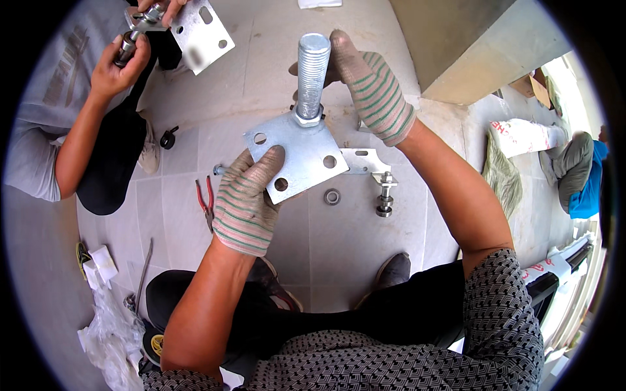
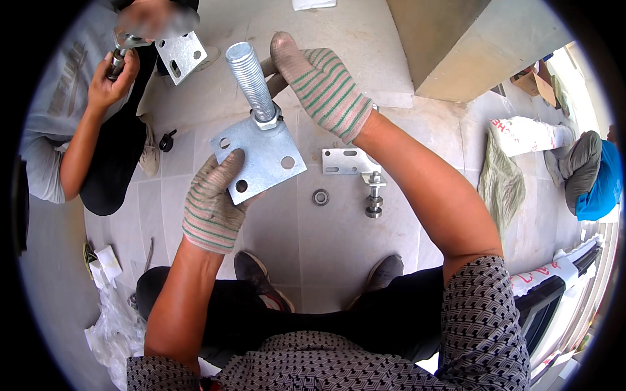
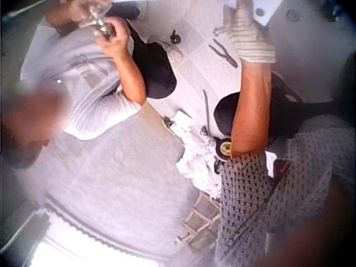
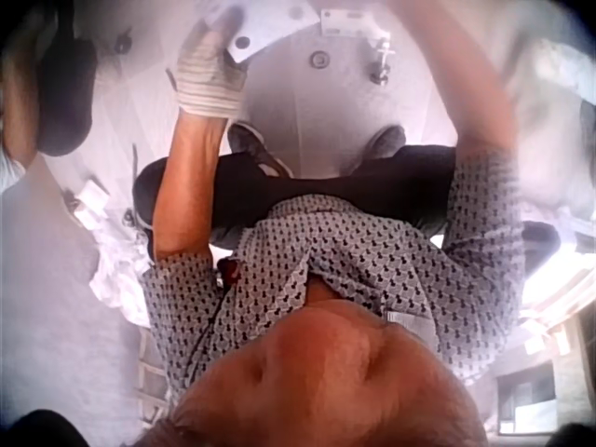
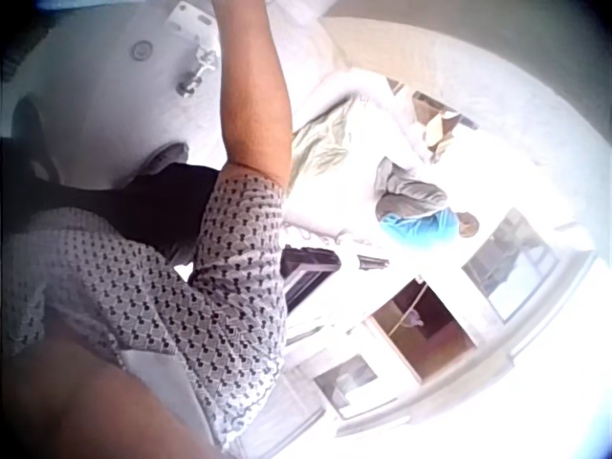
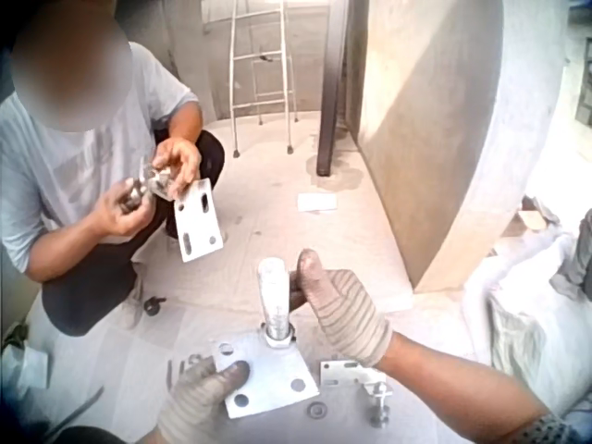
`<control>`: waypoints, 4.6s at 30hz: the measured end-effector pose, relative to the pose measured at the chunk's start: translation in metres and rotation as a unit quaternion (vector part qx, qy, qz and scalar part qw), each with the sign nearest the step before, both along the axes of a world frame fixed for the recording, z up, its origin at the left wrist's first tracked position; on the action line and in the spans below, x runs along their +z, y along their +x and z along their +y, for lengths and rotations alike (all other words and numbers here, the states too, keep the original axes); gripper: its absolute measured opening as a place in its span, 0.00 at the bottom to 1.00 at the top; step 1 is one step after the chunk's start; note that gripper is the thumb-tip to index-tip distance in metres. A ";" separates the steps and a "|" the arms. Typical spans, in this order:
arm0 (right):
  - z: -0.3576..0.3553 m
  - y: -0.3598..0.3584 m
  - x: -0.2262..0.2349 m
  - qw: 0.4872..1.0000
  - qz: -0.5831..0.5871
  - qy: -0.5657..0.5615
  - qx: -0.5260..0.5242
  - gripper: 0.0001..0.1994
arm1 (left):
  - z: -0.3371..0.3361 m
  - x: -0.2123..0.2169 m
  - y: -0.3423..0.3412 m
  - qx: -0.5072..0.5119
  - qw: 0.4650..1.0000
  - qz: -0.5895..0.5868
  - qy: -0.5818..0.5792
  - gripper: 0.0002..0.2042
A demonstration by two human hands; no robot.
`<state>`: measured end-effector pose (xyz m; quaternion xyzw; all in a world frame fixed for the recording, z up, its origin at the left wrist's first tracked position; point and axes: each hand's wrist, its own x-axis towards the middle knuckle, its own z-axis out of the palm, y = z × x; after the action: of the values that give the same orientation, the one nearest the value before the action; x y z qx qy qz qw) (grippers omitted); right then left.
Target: The person sits on the floor and assembles metal hardware components, including threaded rods, nuts, washers, and metal plates. They thread nuts onto rods, place washers, and attach plates to the rods, creating several assembled units. Another person is visible in the background working on similar tasks.
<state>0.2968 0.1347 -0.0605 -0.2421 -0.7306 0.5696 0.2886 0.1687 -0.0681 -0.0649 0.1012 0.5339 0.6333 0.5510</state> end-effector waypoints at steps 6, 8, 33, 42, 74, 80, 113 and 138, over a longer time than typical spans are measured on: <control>0.021 0.010 0.001 0.987 0.067 0.105 -0.098 0.42 | 0.000 0.001 0.001 -0.001 1.000 -0.010 -0.004 0.26; 0.005 0.000 -0.001 0.992 0.090 0.058 -0.061 0.42 | 0.001 -0.003 -0.001 -0.002 1.000 -0.009 -0.002 0.26; -0.003 -0.007 -0.014 0.999 0.039 -0.013 0.004 0.45 | -0.002 -0.002 -0.008 0.023 1.000 0.008 0.010 0.23; -0.002 0.006 -0.091 0.937 -0.347 0.033 -0.020 0.29 | 0.001 0.005 -0.013 0.113 0.993 0.004 0.015 0.16; -0.080 0.027 -0.248 0.792 -0.475 0.185 0.337 0.27 | -0.010 -0.010 -0.037 0.123 0.992 0.022 -0.003 0.19; -0.025 0.009 -0.172 0.890 -0.337 0.174 0.251 0.29 | -0.002 -0.004 -0.033 0.134 0.991 0.024 0.004 0.19; 0.029 0.042 0.041 0.961 -0.018 0.266 0.067 0.26 | -0.003 -0.027 0.002 0.071 0.996 0.003 -0.056 0.19; 0.031 0.044 0.033 0.987 -0.015 0.022 0.157 0.36 | -0.006 -0.021 0.009 0.053 0.997 0.008 -0.058 0.14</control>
<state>0.3404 0.1660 -0.0276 -0.1266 -0.7764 0.5874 0.1898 0.1776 -0.0741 -0.0856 0.0462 0.5787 0.6287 0.5175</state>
